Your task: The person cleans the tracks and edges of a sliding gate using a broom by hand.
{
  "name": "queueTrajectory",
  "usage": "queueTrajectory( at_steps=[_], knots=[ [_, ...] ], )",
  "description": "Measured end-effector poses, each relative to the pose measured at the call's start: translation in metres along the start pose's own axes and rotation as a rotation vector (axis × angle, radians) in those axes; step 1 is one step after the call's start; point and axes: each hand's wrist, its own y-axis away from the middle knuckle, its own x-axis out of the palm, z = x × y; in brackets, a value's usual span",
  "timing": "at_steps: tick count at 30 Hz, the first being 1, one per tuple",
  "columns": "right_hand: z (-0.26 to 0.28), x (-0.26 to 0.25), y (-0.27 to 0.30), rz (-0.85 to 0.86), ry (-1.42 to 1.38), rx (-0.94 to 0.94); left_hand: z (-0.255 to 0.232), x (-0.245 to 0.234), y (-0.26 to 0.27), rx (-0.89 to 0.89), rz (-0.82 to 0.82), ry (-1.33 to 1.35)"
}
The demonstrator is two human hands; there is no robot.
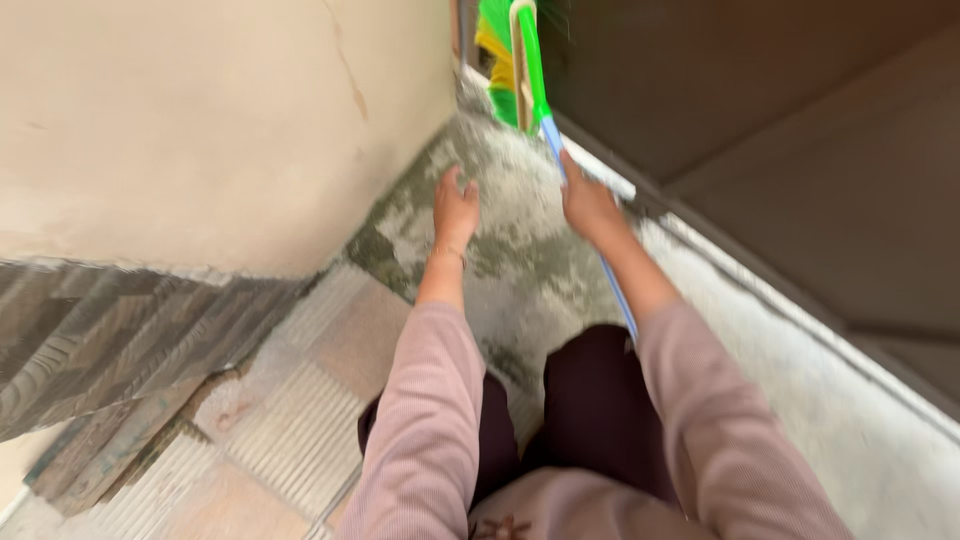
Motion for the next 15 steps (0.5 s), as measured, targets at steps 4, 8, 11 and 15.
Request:
queueTrajectory(
  at_steps=[4,8,11,15],
  knots=[
    [-0.014,-0.008,0.011,0.107,-0.138,0.178,-0.021,-0.004,0.005,-0.028,0.094,-0.019],
    [-0.096,0.013,0.075,0.128,-0.013,0.326,-0.029,-0.017,0.019,-0.055,0.194,-0.050],
    [-0.119,0.018,0.114,0.116,-0.001,0.388,-0.027,-0.025,0.007,-0.088,0.213,-0.054],
    [-0.089,0.007,0.108,0.112,0.011,0.310,-0.015,-0.009,0.000,0.090,0.145,-0.167]
  ],
)
